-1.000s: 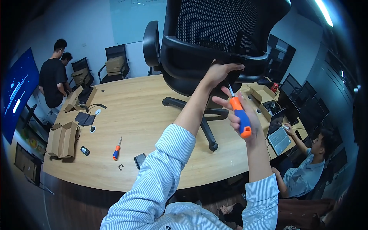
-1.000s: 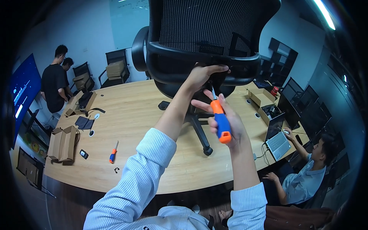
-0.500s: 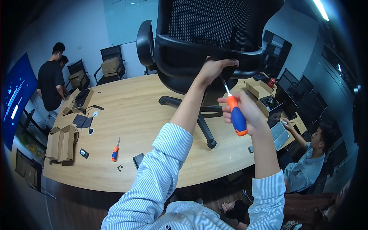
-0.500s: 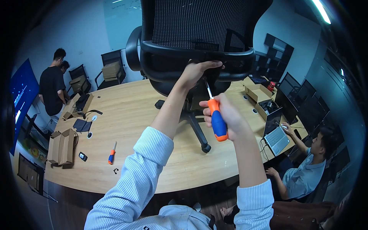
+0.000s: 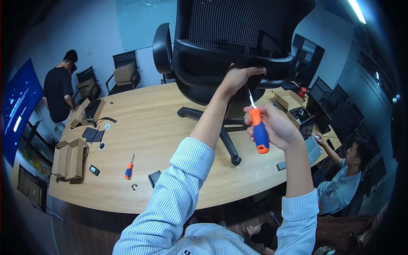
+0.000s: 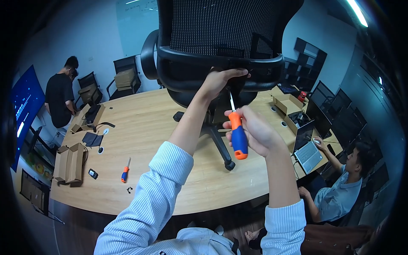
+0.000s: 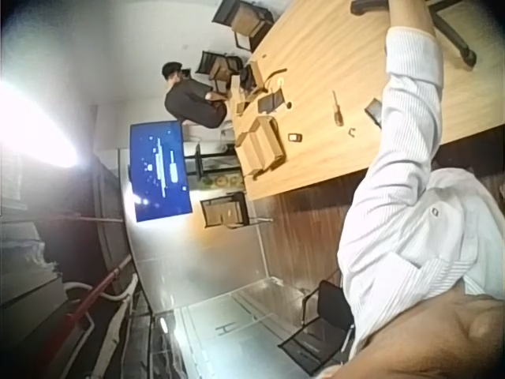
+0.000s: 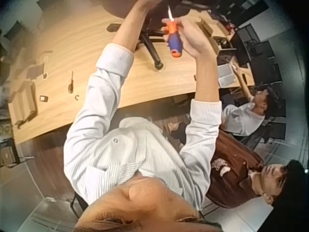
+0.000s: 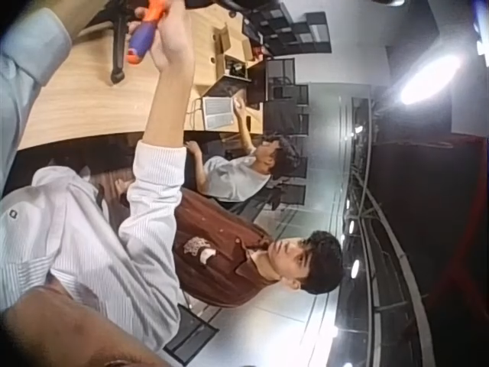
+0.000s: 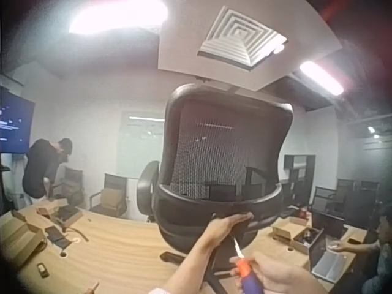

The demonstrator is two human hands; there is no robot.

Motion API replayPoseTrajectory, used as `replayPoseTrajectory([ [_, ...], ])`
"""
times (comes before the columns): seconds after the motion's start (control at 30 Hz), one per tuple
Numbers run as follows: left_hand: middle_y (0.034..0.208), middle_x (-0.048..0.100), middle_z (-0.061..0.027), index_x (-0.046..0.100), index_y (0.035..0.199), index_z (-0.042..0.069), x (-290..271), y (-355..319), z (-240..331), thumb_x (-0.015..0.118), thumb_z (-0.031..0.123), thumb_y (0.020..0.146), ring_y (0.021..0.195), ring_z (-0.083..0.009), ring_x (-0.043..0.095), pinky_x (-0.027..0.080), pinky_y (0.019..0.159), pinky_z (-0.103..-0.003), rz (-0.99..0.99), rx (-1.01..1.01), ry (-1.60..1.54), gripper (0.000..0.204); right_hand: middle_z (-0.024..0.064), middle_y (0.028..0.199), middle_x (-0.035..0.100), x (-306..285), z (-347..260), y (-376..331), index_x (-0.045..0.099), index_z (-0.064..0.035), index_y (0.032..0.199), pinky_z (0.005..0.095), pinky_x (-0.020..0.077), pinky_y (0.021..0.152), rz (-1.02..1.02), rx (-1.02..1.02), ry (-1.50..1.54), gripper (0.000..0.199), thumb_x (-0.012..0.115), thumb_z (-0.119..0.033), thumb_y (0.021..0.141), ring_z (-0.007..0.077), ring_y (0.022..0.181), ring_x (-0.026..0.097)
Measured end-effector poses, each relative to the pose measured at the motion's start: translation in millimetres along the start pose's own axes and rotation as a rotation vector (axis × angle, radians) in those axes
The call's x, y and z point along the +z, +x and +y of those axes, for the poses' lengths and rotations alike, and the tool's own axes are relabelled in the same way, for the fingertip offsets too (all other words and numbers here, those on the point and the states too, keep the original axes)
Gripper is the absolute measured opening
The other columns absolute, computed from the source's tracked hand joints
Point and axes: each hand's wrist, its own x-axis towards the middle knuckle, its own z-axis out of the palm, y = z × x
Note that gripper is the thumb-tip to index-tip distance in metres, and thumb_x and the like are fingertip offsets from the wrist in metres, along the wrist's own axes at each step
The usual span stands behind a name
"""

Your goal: Disassembling and assembling parts of an office chair using a screwdriver.

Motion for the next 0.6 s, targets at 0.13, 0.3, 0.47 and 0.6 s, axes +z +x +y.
replayPoseTrajectory([
  [0.13, 0.097, 0.073, -0.0138, 0.072, 0.1, -0.004, 0, 1, -2, 0.068, 0.01, 0.084, 0.092, -0.0191, 0.068, 0.049, 0.09, -0.028, -0.016, 0.027, -0.022, 0.021, 0.0119, 0.095, 0.061, -5, 8, 0, 0.046, 0.0077, 0.126, 0.0329, 0.0559, 0.077, -0.155, -0.084, 0.035, 0.042, 0.05, -0.024, 0.099, 0.0172, 0.078, 0.063],
  [0.3, 0.097, 0.072, -0.015, 0.071, 0.1, -0.005, -1, 3, -3, 0.069, 0.007, 0.083, 0.092, -0.02, 0.069, 0.05, 0.089, -0.029, -0.02, 0.028, -0.029, 0.021, 0.0056, 0.077, 0.058, 0, 22, 11, 0.055, 0.0031, 0.109, 0.0305, 0.0582, 0.069, -0.02, -0.109, 0.037, 0.041, 0.068, -0.031, 0.091, 0.0128, 0.073, 0.062],
  [0.47, 0.097, 0.072, -0.0156, 0.071, 0.099, -0.005, 0, 2, -4, 0.07, 0.006, 0.081, 0.093, -0.0211, 0.069, 0.051, 0.09, -0.029, -0.002, 0.013, -0.064, 0.021, 0.0066, 0.085, 0.055, -1, 20, 15, 0.053, 0.0001, 0.11, 0.0254, 0.0556, 0.057, -0.029, -0.026, 0.122, 0.043, 0.059, -0.04, 0.095, 0.0093, 0.064, 0.055],
  [0.6, 0.096, 0.072, -0.0156, 0.071, 0.099, -0.005, 0, 2, -3, 0.07, 0.007, 0.081, 0.092, -0.0209, 0.069, 0.05, 0.091, -0.029, -0.003, 0.023, -0.058, 0.022, 0.0094, 0.097, 0.055, -6, 10, 15, 0.051, 0.0024, 0.12, 0.0246, 0.0532, 0.053, -0.18, 0.021, 0.276, 0.043, 0.05, -0.035, 0.099, 0.0119, 0.067, 0.055],
])
